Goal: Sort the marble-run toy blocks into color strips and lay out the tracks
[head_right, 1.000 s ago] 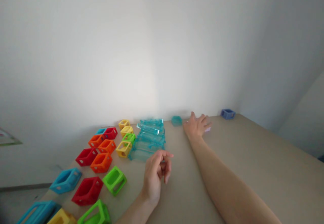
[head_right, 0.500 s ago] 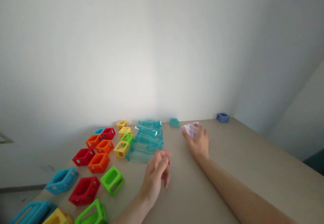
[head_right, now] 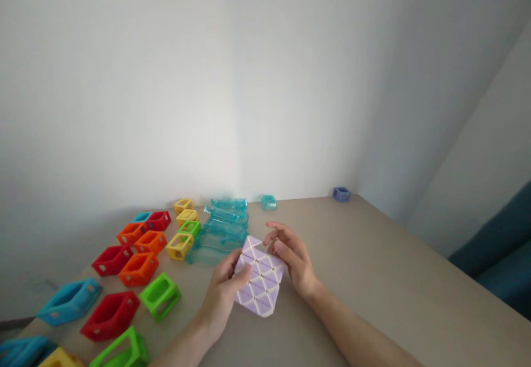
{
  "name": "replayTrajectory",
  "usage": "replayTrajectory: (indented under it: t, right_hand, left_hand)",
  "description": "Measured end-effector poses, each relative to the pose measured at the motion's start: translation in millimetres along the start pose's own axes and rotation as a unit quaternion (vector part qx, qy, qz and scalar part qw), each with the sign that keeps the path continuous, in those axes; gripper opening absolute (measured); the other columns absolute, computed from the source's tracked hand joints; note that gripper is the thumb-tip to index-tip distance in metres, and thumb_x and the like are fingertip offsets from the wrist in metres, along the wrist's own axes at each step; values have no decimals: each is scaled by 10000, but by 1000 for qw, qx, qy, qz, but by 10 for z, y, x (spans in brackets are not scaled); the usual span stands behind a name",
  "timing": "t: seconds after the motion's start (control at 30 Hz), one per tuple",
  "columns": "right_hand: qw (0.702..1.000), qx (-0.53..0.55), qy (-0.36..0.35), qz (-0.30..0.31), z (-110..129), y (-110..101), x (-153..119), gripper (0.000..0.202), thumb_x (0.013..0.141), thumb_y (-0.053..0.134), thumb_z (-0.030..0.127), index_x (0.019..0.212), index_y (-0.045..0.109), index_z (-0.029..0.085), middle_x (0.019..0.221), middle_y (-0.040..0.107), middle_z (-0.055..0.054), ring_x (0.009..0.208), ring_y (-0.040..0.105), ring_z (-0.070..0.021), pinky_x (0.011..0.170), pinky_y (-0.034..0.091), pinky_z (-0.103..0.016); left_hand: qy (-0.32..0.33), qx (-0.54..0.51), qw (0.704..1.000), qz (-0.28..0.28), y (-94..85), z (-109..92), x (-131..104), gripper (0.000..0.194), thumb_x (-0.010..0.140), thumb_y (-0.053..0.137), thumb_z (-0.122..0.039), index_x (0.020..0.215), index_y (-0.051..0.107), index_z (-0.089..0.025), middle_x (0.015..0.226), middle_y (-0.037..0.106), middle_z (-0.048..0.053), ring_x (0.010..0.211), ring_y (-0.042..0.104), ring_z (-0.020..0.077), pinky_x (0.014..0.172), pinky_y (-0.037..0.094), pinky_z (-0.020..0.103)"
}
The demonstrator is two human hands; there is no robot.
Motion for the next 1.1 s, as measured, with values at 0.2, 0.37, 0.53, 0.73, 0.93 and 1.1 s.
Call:
replayTrajectory:
  t: [0.2, 0.37, 0.53, 0.73, 0.93, 1.1]
  right_hand:
    - [982, 81, 164, 54, -219, 51, -47, 386, 780, 696, 496, 914, 680, 134, 691, 626, -26, 563, 541, -126, 539, 401, -239]
    - [986, 24, 158, 51, -118, 94, -23, 418, 725, 731, 537, 748, 653, 127, 603, 588, 3, 508, 491, -99, 492, 350, -217]
    - [985, -36, 154, 74, -97, 100, 7, 450, 730, 710, 557, 635, 536, 153, 541, 495, 38, 472, 392, -74, 453, 286, -207]
    - [966, -77, 197, 148, -118, 156, -54, 463, 827, 561, 583, 623, 470, 177, 525, 364, 61, 462, 292, -73, 423, 214, -217]
    - [959, -140, 201, 146, -132, 111, -47, 491, 837, 530, 556, 534, 410, 188, 486, 317, 57, 449, 260, -74, 410, 188, -229]
    - [948, -153, 231, 154, -212, 104, -66, 522, 849, 514, 573, 517, 407, 184, 487, 319, 52, 450, 269, -75, 407, 194, -229]
  left_hand:
    - [-45, -17, 998, 30, 95, 54, 13, 405, 753, 685, -513, 783, 639, -112, 676, 559, 25, 599, 463, 113, 560, 338, 225]
    - [-43, 2, 999, 33, 91, 18, 6, 391, 780, 655, -512, 796, 642, -121, 674, 538, 9, 604, 447, 110, 575, 321, 226]
    - [-36, 60, 997, 17, 52, 31, 20, 411, 805, 610, -533, 701, 613, -136, 619, 489, -12, 596, 423, 113, 565, 302, 229]
    - [5, 156, 987, 28, 52, -15, 9, 382, 839, 577, -501, 797, 650, -129, 679, 558, 11, 651, 476, 137, 588, 340, 233]
    - [1, 173, 985, 25, 46, 8, 13, 378, 828, 585, -487, 782, 683, -124, 662, 599, 17, 635, 504, 148, 574, 347, 233]
    - [-34, 154, 987, 32, 18, 90, 59, 354, 805, 619, -472, 767, 681, -126, 677, 621, 28, 651, 525, 156, 589, 350, 238]
Point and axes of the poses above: each hand's wrist, its own x-axis towards the middle knuckle, its own y-axis out of the palm, z = x × y, the point moved 6 cm from there along x, towards the middle knuckle
